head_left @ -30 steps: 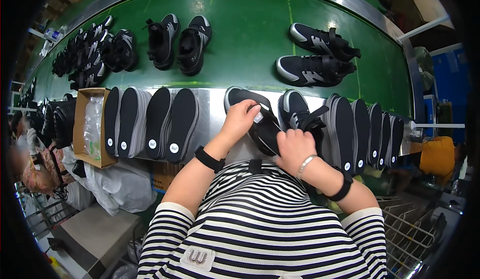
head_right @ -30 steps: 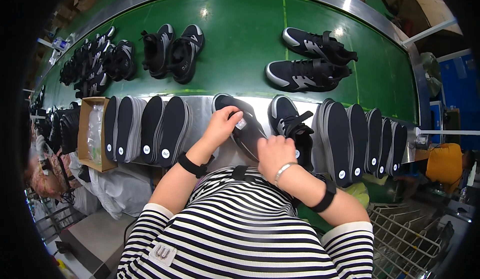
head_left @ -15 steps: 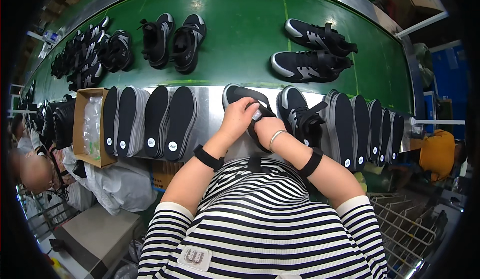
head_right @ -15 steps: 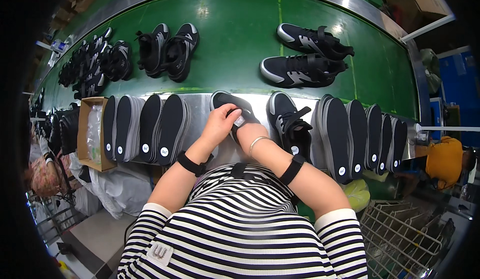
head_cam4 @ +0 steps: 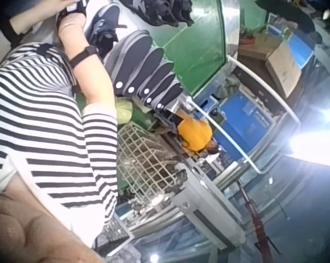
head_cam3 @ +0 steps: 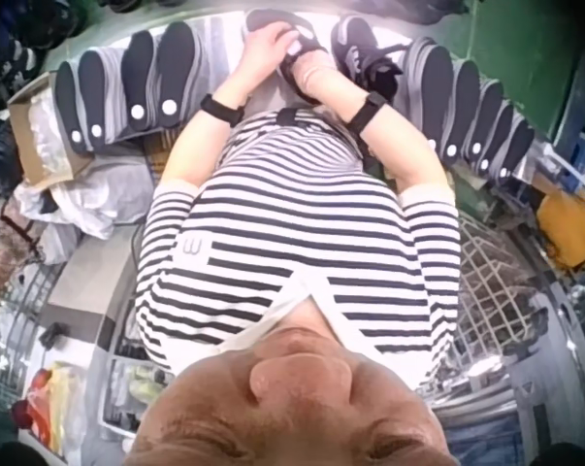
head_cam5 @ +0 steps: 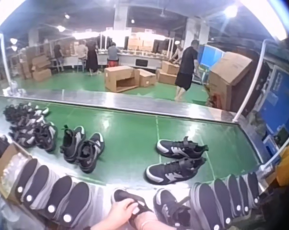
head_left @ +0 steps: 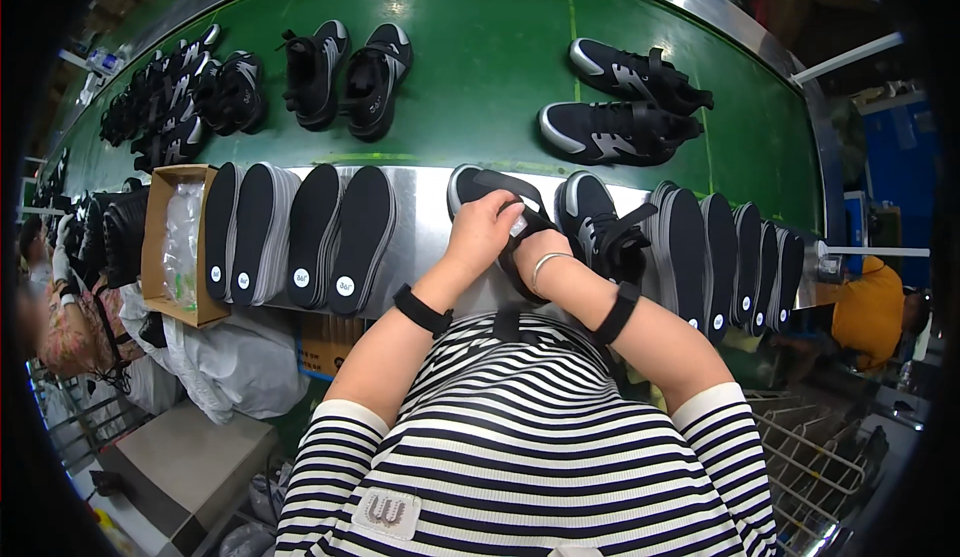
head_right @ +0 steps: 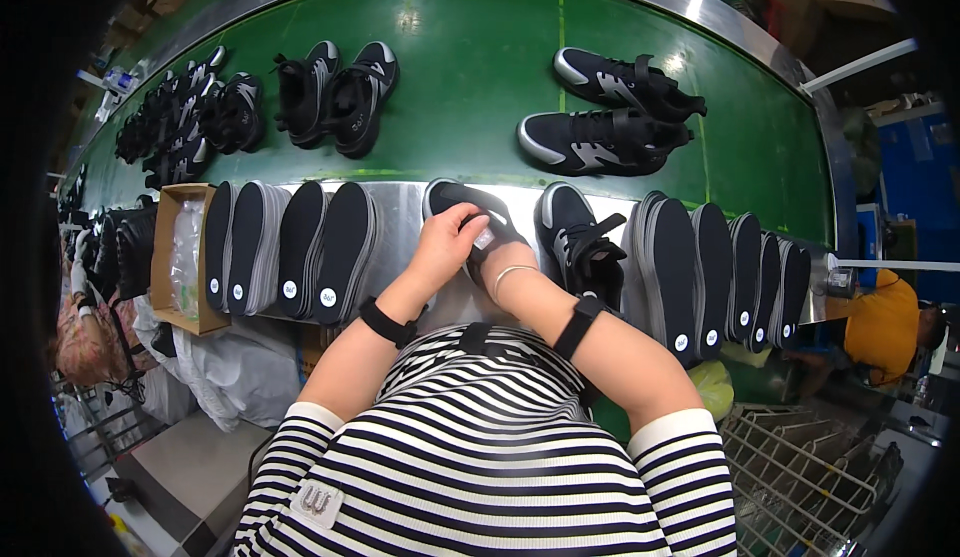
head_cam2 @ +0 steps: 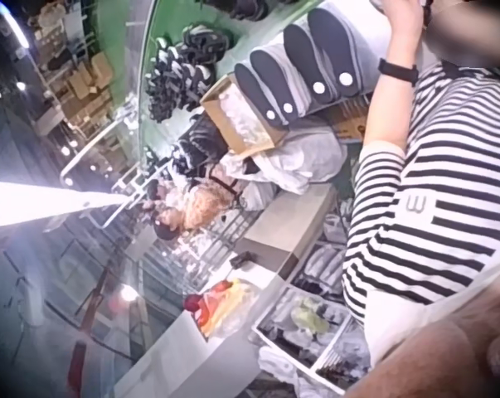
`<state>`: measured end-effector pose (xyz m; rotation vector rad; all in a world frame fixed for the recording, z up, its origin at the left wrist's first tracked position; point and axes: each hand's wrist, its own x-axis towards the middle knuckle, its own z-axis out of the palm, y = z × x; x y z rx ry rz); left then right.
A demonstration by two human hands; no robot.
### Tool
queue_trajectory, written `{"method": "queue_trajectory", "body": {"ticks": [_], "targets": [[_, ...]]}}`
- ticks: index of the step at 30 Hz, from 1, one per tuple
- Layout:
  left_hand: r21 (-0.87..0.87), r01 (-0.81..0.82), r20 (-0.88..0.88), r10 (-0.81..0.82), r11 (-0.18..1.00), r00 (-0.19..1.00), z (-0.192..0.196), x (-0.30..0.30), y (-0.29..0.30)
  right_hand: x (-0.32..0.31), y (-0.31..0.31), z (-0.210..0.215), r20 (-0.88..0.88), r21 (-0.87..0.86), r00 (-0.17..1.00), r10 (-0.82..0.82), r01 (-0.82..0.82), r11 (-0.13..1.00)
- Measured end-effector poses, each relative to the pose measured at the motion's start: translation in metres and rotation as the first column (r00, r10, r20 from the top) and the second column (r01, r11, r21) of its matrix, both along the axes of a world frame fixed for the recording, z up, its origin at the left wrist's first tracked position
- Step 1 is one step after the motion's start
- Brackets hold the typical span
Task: The person inserts black insoles into black sneakers on a green factory conveyor belt. They repeatedly pick up an insole, place it inside a shoe, and adjust the fit by hand. The person also moves completed pairs of shoes along the belt and places stacks of insoles into plastic bags.
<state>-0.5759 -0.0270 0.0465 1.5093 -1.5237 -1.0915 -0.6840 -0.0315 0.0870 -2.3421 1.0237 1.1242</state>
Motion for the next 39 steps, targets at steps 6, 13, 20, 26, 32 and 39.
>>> {"method": "queue_trajectory", "body": {"ticks": [6, 13, 20, 26, 32, 39], "targets": [[-0.086, -0.018, -0.005, 0.017, 0.996, 1.000, 0.001, -0.005, 0.000, -0.030, 0.018, 0.033, 0.104, 0.117, 0.981, -0.166, 0.154, 0.981], [0.028, 0.013, -0.023, -0.012, 1.000, 1.000, 0.000, -0.007, -0.001, -0.039, 0.022, 0.014, 0.085, 0.164, 0.984, -0.157, 0.141, 0.976], [0.025, 0.039, -0.054, -0.037, 0.999, 0.998, 0.001, -0.010, -0.004, -0.044, 0.012, 0.009, 0.154, 0.255, 0.950, -0.272, 0.227, 0.940], [0.197, 0.144, -0.157, -0.114, 0.970, 0.981, 0.000, -0.009, -0.009, -0.062, 0.012, -0.039, 0.202, 0.902, -0.278, -0.939, 0.426, 0.068], [0.215, 0.207, -0.228, -0.157, 0.954, 0.961, -0.006, -0.013, -0.012, -0.063, 0.022, -0.026, 0.191, 0.926, -0.409, -0.893, 0.376, 0.026], [0.034, 0.166, -0.015, -0.165, 0.986, 0.986, 0.026, -0.026, 0.001, -0.097, 0.041, 0.027, 0.402, 0.892, -0.515, -0.757, 0.408, 0.196]]}}
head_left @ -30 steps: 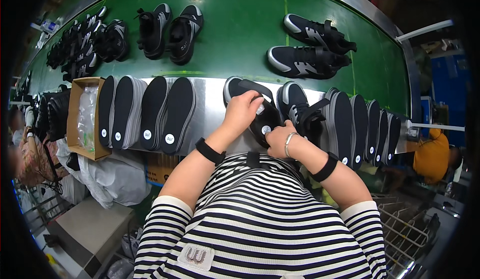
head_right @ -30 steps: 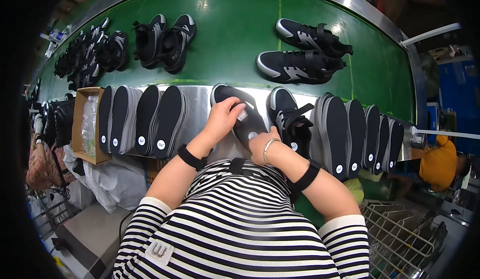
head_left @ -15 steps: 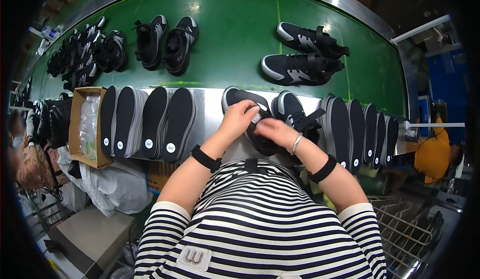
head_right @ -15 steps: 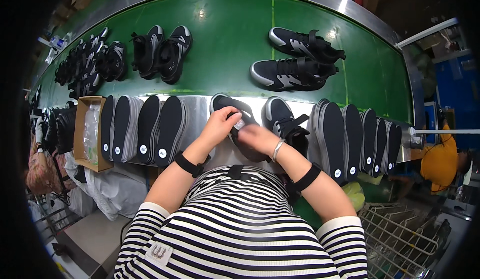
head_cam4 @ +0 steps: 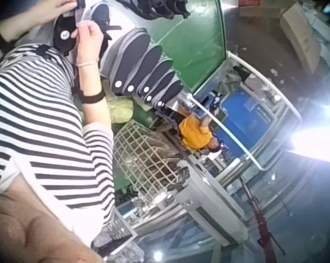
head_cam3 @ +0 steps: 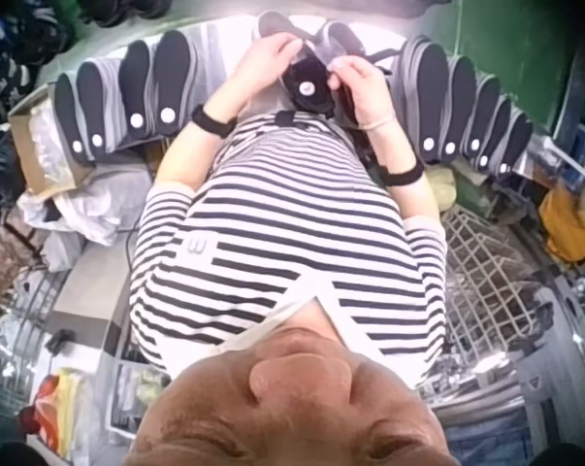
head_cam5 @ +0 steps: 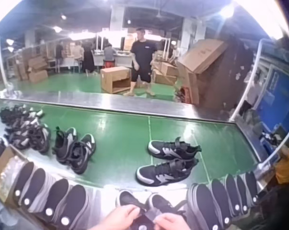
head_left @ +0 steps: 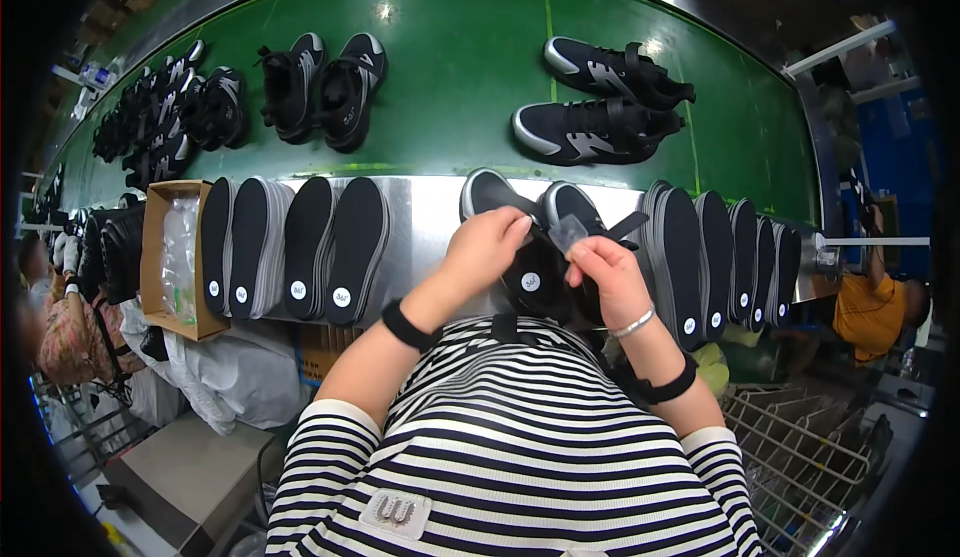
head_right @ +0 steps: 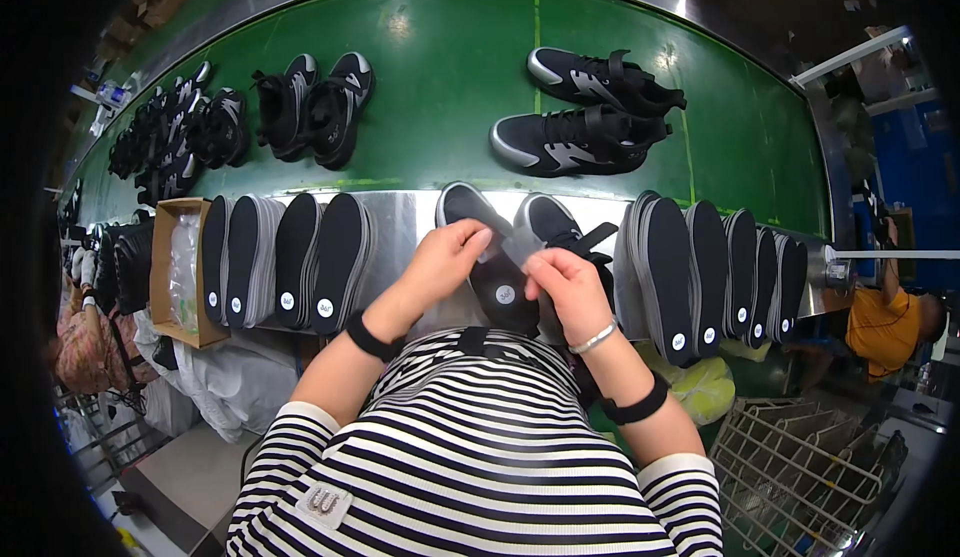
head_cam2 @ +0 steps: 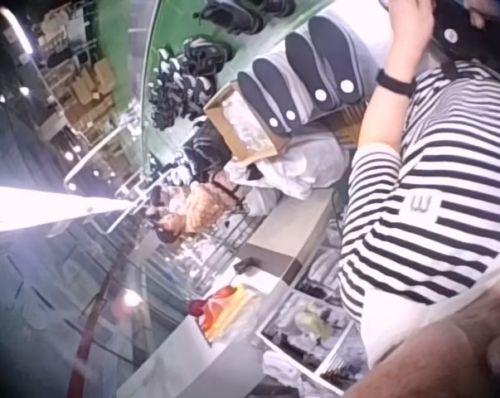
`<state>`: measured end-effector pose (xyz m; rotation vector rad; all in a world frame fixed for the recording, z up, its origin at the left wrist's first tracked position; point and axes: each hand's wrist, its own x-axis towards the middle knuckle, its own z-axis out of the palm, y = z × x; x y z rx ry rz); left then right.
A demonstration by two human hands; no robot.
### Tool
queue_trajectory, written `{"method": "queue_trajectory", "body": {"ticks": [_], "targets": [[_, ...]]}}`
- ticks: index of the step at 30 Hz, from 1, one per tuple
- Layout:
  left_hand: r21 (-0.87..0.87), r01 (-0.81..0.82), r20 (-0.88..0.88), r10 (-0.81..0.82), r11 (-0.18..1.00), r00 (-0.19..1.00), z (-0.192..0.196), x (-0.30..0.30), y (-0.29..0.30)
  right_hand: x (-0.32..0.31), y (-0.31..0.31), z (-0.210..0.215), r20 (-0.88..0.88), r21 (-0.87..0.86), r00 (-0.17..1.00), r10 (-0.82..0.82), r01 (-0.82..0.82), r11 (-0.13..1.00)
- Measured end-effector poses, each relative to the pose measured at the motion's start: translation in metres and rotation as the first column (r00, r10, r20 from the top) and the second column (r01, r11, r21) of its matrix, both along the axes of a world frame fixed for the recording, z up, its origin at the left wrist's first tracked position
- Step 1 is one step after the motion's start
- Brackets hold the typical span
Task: The person inserts black insoles into black sneakers on a green factory conveyor belt. They repeatedly pick up an insole, place it inside a shoe, and adjust the fit by hand. The person also moves completed pairs of shoes along the belt and places stacks of insoles into plastic bags.
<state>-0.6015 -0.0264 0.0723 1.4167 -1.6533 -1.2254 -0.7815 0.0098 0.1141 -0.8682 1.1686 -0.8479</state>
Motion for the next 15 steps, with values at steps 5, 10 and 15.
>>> {"method": "queue_trajectory", "body": {"ticks": [5, 10, 15], "targets": [[-0.213, 0.142, 0.074, -0.129, 0.967, 0.989, 0.068, -0.004, 0.029, -0.005, 0.021, 0.003, -0.138, -0.108, 0.984, 0.114, -0.130, 0.986], [-0.164, 0.224, 0.099, -0.209, 0.961, 0.973, 0.047, 0.024, 0.037, -0.003, 0.025, 0.018, -0.357, -0.198, 0.919, 0.167, -0.249, 0.948], [-0.312, -0.432, 0.358, 0.526, 0.846, 0.772, 0.069, 0.156, 0.022, -0.068, 0.018, -0.005, -0.336, -0.367, 0.888, -0.315, 0.185, 0.912]]}}
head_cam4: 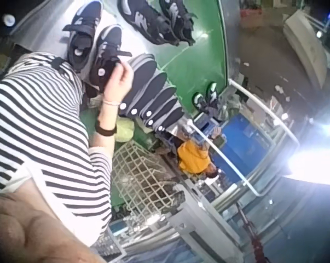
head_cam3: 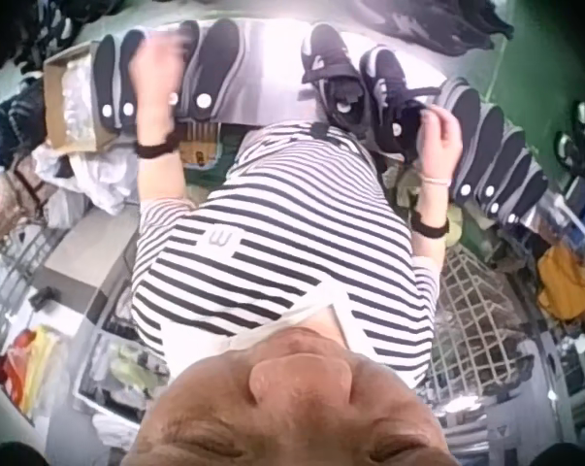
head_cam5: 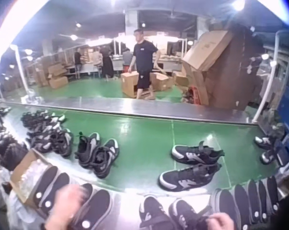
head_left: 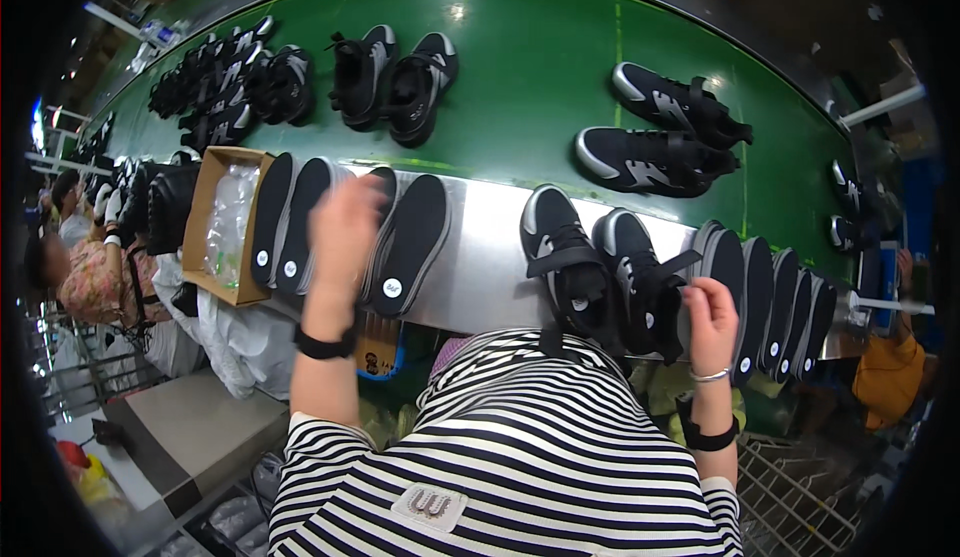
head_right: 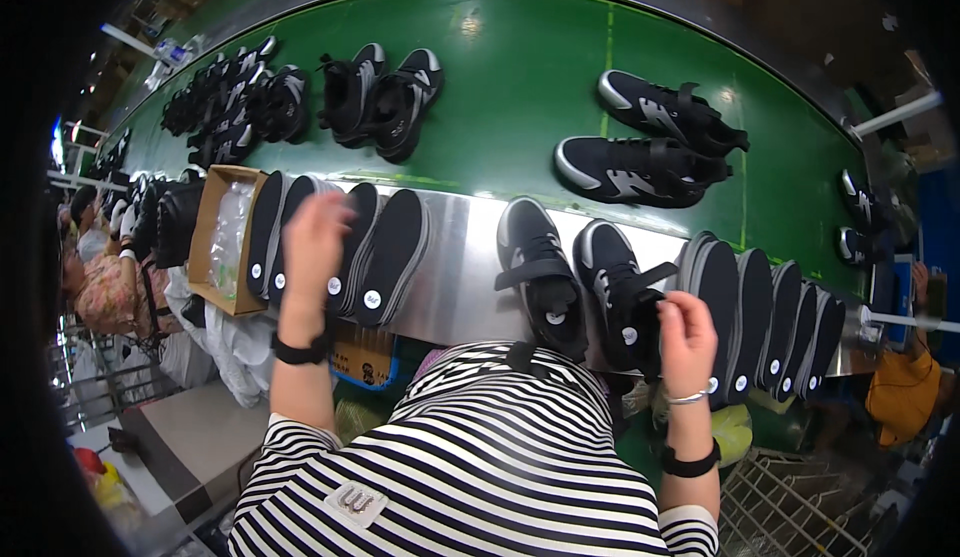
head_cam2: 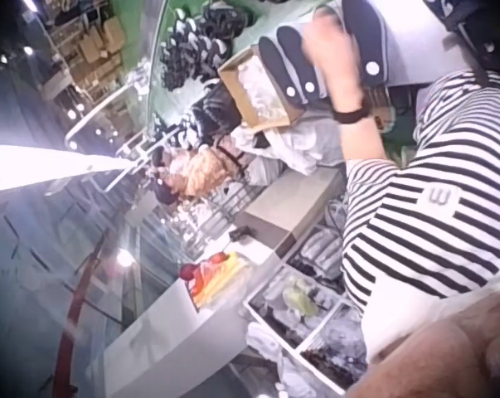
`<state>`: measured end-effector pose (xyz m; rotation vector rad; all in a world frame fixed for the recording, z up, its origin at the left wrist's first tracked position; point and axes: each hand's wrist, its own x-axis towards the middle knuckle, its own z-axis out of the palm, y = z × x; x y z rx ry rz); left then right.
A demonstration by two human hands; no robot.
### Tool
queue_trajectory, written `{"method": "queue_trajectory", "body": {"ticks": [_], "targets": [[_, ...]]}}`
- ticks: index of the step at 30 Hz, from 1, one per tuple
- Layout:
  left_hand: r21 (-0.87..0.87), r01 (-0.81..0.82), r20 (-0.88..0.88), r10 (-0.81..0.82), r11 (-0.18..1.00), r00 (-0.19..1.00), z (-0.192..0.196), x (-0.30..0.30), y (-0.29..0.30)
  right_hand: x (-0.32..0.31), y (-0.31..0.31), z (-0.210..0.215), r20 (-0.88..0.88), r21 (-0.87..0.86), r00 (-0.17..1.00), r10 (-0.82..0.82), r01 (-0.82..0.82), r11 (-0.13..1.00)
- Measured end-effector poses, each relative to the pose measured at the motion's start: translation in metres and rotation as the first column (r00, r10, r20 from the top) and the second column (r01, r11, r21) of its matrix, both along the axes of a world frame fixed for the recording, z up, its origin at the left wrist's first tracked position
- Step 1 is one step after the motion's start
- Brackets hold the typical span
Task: The person inserts black insoles into black sneakers on a green factory conveyor belt. They repeatedly pick up an insole, place it inside a shoe, and adjust the fit by hand. The person also moves completed pairs of shoes along the belt and places stacks of insoles into plastic bags.
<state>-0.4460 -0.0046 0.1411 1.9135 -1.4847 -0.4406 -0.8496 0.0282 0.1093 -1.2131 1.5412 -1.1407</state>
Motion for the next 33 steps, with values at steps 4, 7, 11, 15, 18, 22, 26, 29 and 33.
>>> {"method": "queue_trajectory", "body": {"ticks": [4, 7, 11, 15, 18, 22, 26, 29, 33], "targets": [[-0.304, -0.432, 0.394, 0.525, 0.849, 0.754, -0.017, 0.161, 0.023, -0.045, 0.009, -0.042, 0.016, 0.279, 0.997, -0.082, 0.074, 0.957], [-0.285, -0.624, 0.714, 0.595, 0.727, 0.367, -0.038, 0.226, 0.050, -0.045, 0.016, -0.074, 0.134, 0.437, 0.991, -0.002, -0.057, 0.898], [-0.390, -0.342, 0.486, 0.506, 0.855, 0.712, -0.041, 0.140, 0.028, -0.039, 0.014, -0.077, 0.176, 0.459, 0.979, 0.099, -0.171, 0.872], [-0.051, 0.118, -0.070, -0.121, 0.992, 0.990, -0.012, -0.072, 0.011, -0.019, 0.013, -0.078, -0.026, 0.432, 0.977, 0.214, -0.182, 0.883], [0.183, 0.538, 0.006, -0.548, 0.823, 0.837, -0.032, -0.164, 0.020, 0.010, 0.007, -0.060, -0.084, 0.386, 0.956, 0.280, -0.228, 0.894], [0.468, 0.515, 0.170, -0.645, 0.718, 0.745, -0.048, -0.210, 0.005, 0.022, 0.010, -0.063, -0.203, 0.337, 0.902, 0.380, -0.300, 0.892], [0.542, 0.490, 0.138, -0.647, 0.683, 0.750, -0.054, -0.205, -0.009, 0.009, 0.019, -0.086, -0.180, 0.198, 0.926, 0.332, -0.297, 0.934], [0.516, 0.483, 0.103, -0.611, 0.707, 0.785, -0.055, -0.207, -0.006, -0.004, 0.014, -0.094, -0.196, 0.143, 0.943, 0.268, -0.243, 0.959], [0.410, 0.481, 0.043, -0.543, 0.775, 0.838, -0.054, -0.198, -0.006, -0.015, -0.010, -0.084, -0.301, 0.090, 0.945, 0.128, -0.105, 0.990]]}}
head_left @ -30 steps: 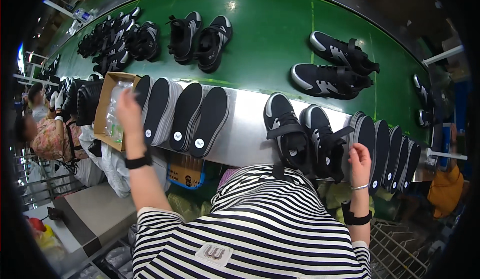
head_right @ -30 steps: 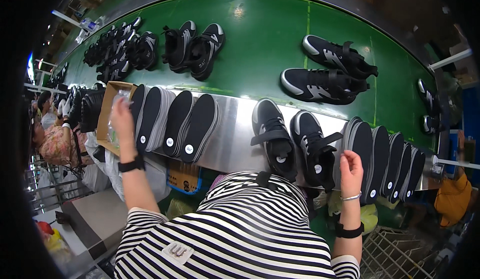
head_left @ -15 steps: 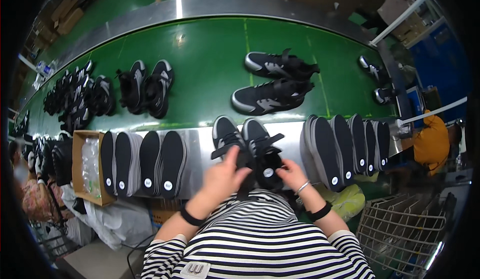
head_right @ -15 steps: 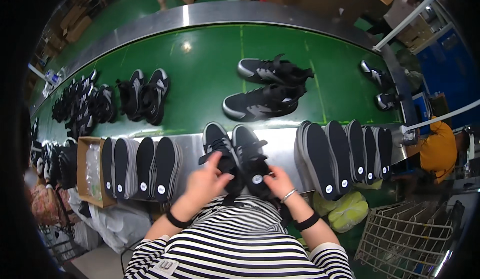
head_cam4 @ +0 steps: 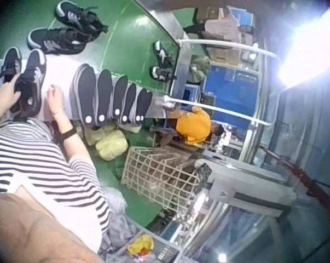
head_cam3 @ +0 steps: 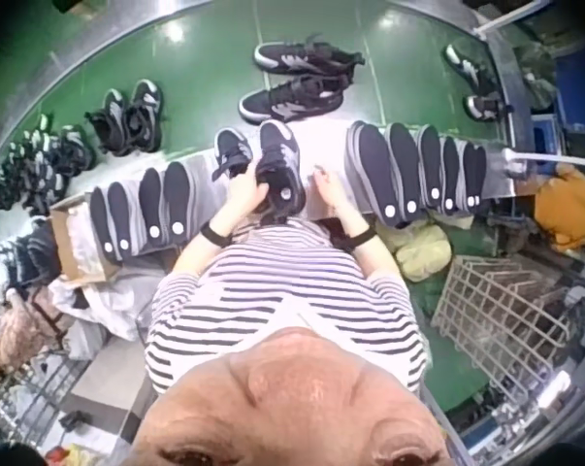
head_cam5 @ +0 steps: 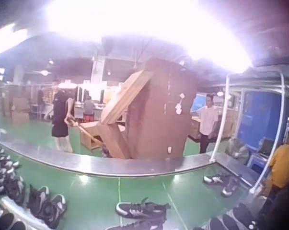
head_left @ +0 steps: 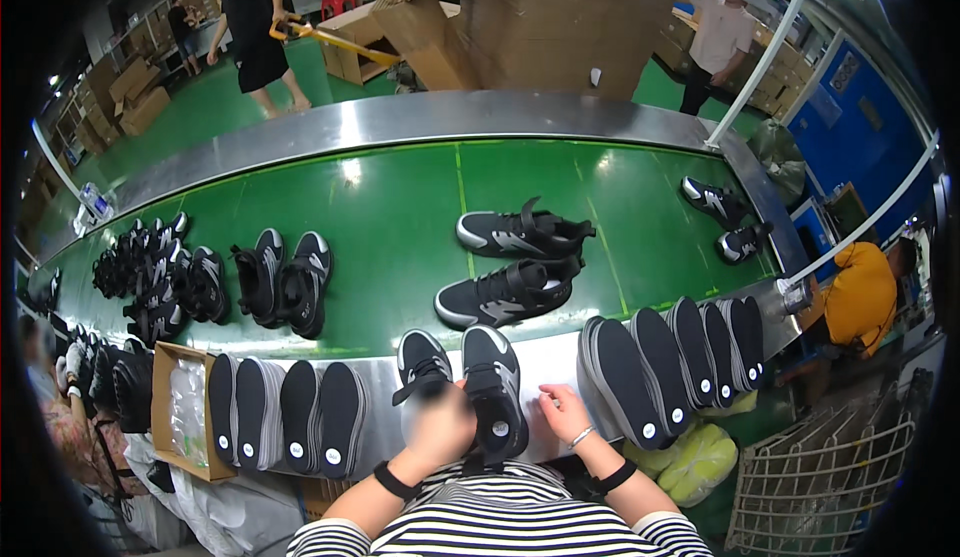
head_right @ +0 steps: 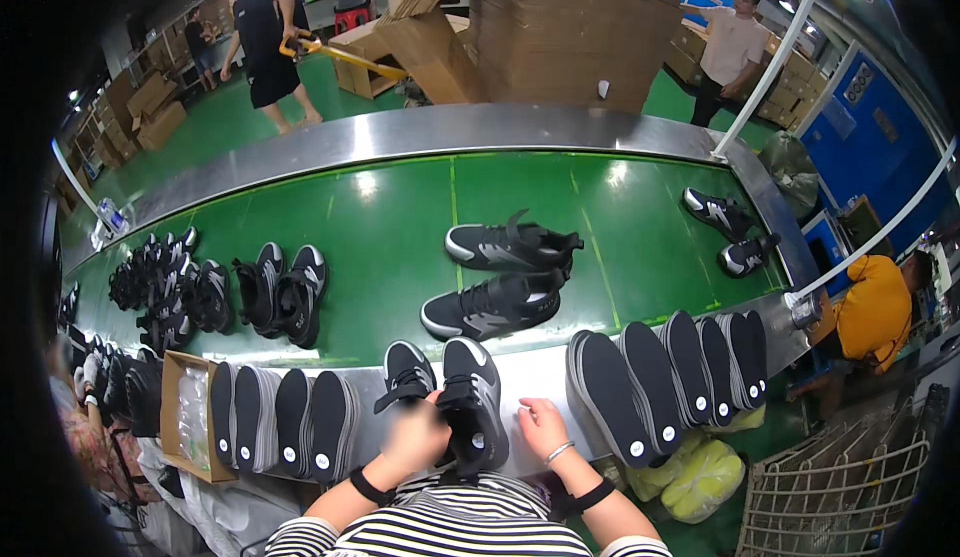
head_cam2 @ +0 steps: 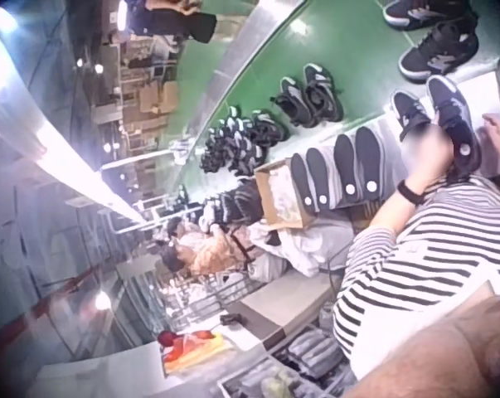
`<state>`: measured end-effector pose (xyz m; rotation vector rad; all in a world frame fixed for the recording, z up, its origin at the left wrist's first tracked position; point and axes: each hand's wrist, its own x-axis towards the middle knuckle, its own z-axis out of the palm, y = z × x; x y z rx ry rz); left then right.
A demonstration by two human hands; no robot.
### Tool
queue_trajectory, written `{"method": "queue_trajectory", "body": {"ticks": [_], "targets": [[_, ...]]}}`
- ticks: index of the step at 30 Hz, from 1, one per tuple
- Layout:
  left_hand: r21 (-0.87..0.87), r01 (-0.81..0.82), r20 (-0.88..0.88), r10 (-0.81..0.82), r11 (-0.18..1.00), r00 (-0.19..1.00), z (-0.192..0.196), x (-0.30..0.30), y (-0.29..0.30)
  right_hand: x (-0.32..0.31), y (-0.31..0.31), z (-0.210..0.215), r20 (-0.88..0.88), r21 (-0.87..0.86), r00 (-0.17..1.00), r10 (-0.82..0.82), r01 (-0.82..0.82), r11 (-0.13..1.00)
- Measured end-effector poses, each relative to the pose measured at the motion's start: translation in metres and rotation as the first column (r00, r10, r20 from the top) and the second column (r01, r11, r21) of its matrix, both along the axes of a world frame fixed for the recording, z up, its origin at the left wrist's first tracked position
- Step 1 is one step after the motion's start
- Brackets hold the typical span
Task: The person inserts black insoles into black sneakers on a green factory conveyor belt. They repeatedly pick up an insole, place it inside a shoe, and adjust the fit by hand. The person also moves completed pairs of shoes along the belt and places stacks of insoles into plastic bags.
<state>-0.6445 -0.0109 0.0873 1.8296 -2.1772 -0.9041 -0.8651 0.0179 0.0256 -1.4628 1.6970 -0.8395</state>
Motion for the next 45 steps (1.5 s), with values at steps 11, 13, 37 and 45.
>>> {"method": "queue_trajectory", "body": {"ticks": [11, 13, 37, 45], "targets": [[-0.162, -0.021, 0.099, 0.038, 0.987, 0.994, 0.037, 0.037, -0.031, -0.032, -0.175, 0.037, -0.642, -0.331, 0.755, -0.133, -0.117, 0.936], [-0.118, -0.001, 0.172, 0.021, 0.993, 0.985, 0.030, 0.040, -0.025, -0.042, -0.208, 0.029, -0.715, -0.291, 0.687, -0.130, -0.124, 0.949], [-0.627, -0.162, -0.116, 0.114, 0.762, 0.987, 0.012, 0.020, -0.165, -0.047, -0.192, 0.105, -0.472, 0.117, 0.879, 0.071, -0.017, 0.993], [0.151, -0.157, -0.648, 0.218, 0.976, 0.730, -0.006, -0.035, -0.008, 0.025, -0.047, 0.109, -0.578, 0.426, 0.713, 0.398, -0.153, 0.892]]}}
